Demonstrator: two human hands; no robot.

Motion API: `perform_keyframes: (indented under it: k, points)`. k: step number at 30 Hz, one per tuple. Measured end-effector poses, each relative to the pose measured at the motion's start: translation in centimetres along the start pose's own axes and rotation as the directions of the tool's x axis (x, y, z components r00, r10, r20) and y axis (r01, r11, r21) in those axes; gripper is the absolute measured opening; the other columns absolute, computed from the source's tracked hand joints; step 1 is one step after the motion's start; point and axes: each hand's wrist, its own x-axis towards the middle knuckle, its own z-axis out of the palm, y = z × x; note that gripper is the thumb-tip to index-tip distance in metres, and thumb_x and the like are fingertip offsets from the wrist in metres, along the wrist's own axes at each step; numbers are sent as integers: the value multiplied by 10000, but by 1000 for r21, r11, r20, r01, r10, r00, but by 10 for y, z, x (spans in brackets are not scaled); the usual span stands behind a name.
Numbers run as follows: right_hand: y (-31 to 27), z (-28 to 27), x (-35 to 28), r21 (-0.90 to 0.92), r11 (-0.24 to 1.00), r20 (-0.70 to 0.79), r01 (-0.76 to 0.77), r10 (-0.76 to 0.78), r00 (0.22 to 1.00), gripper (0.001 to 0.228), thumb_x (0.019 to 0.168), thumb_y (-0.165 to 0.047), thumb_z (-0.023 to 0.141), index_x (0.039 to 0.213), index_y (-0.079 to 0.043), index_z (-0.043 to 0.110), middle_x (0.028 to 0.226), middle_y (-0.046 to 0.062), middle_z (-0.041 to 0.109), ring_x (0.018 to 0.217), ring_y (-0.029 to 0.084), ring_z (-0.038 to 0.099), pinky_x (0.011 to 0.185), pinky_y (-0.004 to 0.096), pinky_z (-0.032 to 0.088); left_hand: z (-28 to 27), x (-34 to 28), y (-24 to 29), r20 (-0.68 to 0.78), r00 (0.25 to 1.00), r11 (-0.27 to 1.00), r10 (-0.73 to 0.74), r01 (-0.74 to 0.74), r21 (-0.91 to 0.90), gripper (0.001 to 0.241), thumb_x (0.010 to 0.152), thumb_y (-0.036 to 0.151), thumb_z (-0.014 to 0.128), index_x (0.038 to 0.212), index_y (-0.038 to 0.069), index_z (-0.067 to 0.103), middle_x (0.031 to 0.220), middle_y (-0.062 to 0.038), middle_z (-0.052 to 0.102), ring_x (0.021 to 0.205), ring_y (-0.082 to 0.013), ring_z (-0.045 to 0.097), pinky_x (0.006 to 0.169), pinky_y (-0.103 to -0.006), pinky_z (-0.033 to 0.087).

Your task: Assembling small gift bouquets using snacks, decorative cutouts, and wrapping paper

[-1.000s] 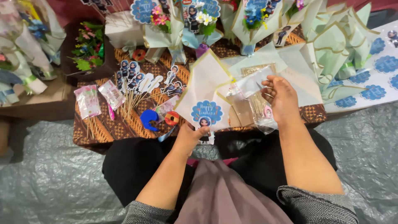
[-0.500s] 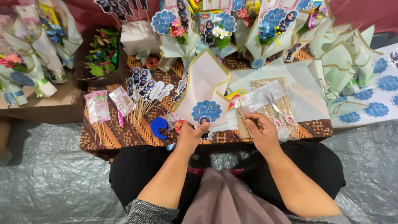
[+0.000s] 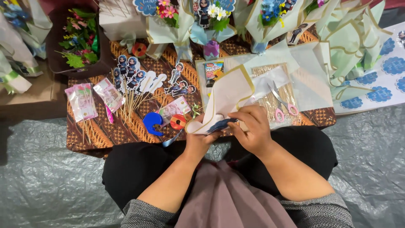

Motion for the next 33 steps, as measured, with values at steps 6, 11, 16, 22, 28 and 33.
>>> perform_keyframes:
  k: [6,11,16,22,28,33]
  points:
    - [13,-6,-7,45,997,29,-61,60,998,86,904,-185,805,977,-143,822,875,22,644,819,226,579,831,328,517,6,2,8,-9,998,997,68,-68,-19,593,605,198,1005,1052,-49,705,803,-157,723,801,-148,627,763,-345,549]
    - [15,-7,-4,64,991,47,-118,115,992,80,894,-168,813,973,-155,820,855,-3,667,805,192,584,839,312,512,15,0,8,-32,996,996,88,-87,26,591,625,169,997,1087,-53,702,845,-194,726,823,-199,666,769,-368,559]
    - [14,-7,-5,95,982,75,-162,155,985,49,909,-166,798,956,-158,809,852,-26,671,776,162,575,851,294,485,6,-14,-34,-30,999,999,20,-19,45,621,613,109,1002,1138,-43,707,909,-174,749,893,-159,655,852,-393,565]
    - [10,-10,-3,89,987,122,-134,122,985,24,914,-143,782,932,-130,774,809,-10,663,718,168,603,846,325,461,5,-15,-33,-18,1000,998,26,-25,56,620,622,118,996,1134,-61,695,960,-221,747,932,-229,682,856,-479,562]
    - [18,-9,-10,72,964,128,-255,245,961,101,896,-215,822,964,-171,763,889,-19,669,791,156,627,878,303,440,0,-28,-35,54,980,963,-191,176,205,729,677,266,990,1224,-97,673,951,-276,746,949,-272,707,815,-467,569]
    - [33,-5,-27,123,907,191,-402,376,907,103,895,-203,823,918,-137,749,719,18,652,689,205,638,852,319,463,-1,-21,-15,33,962,936,-271,255,243,807,697,295,980,1242,-174,614,930,-325,736,940,-360,735,778,-487,578]
